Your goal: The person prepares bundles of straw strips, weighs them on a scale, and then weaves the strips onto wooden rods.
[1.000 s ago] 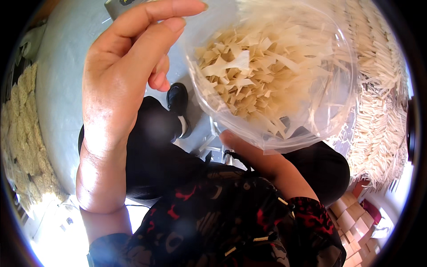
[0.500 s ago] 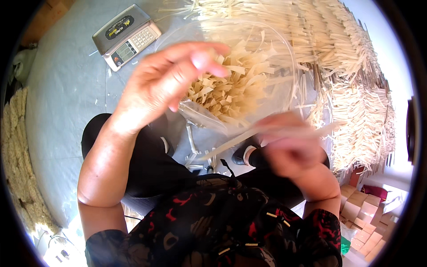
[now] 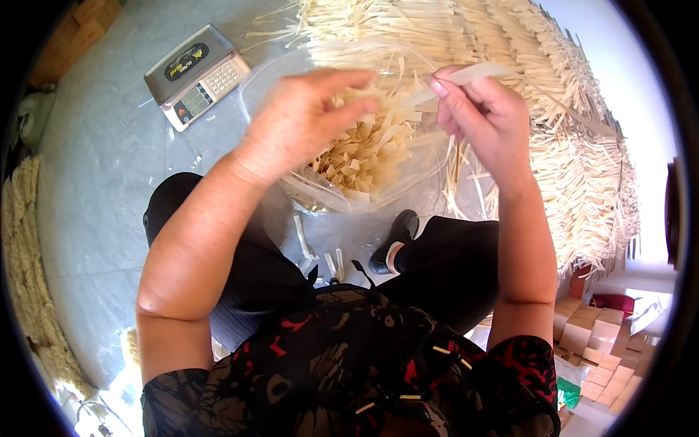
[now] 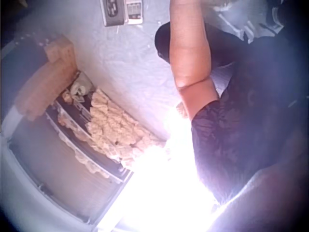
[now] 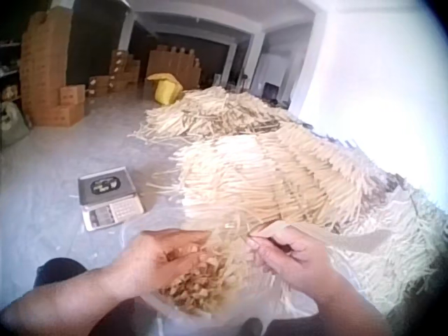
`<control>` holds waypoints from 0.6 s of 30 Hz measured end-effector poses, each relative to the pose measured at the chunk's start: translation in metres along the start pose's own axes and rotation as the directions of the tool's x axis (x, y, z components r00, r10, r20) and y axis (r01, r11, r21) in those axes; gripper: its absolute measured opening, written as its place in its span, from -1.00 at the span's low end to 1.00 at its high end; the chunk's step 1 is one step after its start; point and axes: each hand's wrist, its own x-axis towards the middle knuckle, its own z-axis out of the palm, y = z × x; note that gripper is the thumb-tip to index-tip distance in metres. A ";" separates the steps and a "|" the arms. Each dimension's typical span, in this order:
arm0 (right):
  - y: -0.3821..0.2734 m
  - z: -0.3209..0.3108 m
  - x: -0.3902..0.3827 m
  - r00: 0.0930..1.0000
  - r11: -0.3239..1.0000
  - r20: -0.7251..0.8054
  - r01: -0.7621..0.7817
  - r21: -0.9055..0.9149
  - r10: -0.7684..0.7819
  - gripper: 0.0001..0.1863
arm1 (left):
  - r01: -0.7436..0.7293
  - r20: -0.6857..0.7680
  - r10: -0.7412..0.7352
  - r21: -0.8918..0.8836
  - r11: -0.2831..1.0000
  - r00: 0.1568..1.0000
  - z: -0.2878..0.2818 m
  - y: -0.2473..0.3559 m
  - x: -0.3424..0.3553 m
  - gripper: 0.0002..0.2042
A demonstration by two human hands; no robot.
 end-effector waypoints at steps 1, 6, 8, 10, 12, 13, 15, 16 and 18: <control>0.005 -0.008 0.006 0.998 0.998 0.027 -0.052 -0.022 0.052 -0.89 | 0.036 -0.031 -0.037 -0.041 0.999 0.999 -0.005 -0.004 0.001 -0.79; 0.045 -0.001 0.020 0.988 0.985 0.101 -0.126 0.121 0.115 -0.86 | 0.076 -0.054 -0.085 -0.150 0.986 0.995 -0.022 -0.008 -0.004 -0.79; 0.060 0.008 0.023 0.979 0.976 0.122 -0.177 0.126 0.162 -0.86 | 0.005 -0.072 -0.016 -0.162 0.987 0.997 -0.022 -0.008 -0.009 -0.80; 0.080 0.013 0.026 0.971 0.984 0.165 -0.177 0.023 0.171 -0.88 | -0.107 -0.132 0.086 -0.162 0.981 0.988 -0.021 -0.007 -0.014 -0.81; 0.092 0.015 0.027 0.962 0.982 0.200 -0.177 -0.064 0.187 -0.89 | -0.133 -0.090 0.120 -0.157 0.979 0.989 -0.026 -0.005 -0.017 -0.79; 0.096 0.016 0.027 0.957 0.979 0.215 -0.178 -0.096 0.196 -0.89 | -0.147 -0.068 0.138 -0.155 0.977 0.988 -0.028 -0.005 -0.018 -0.78; 0.103 0.020 0.029 0.942 0.974 0.260 -0.181 -0.140 0.212 -0.89 | -0.093 -0.046 0.089 -0.094 0.991 0.995 -0.033 -0.005 -0.019 -0.78; 0.108 0.022 0.030 0.931 0.970 0.288 -0.185 -0.157 0.224 -0.88 | -0.067 -0.036 0.064 -0.063 0.996 0.997 -0.035 -0.006 -0.020 -0.78; 0.118 0.024 0.030 0.916 0.958 0.311 -0.192 -0.215 0.253 -0.84 | -0.067 -0.044 0.065 -0.052 0.996 0.997 -0.034 -0.008 -0.021 -0.78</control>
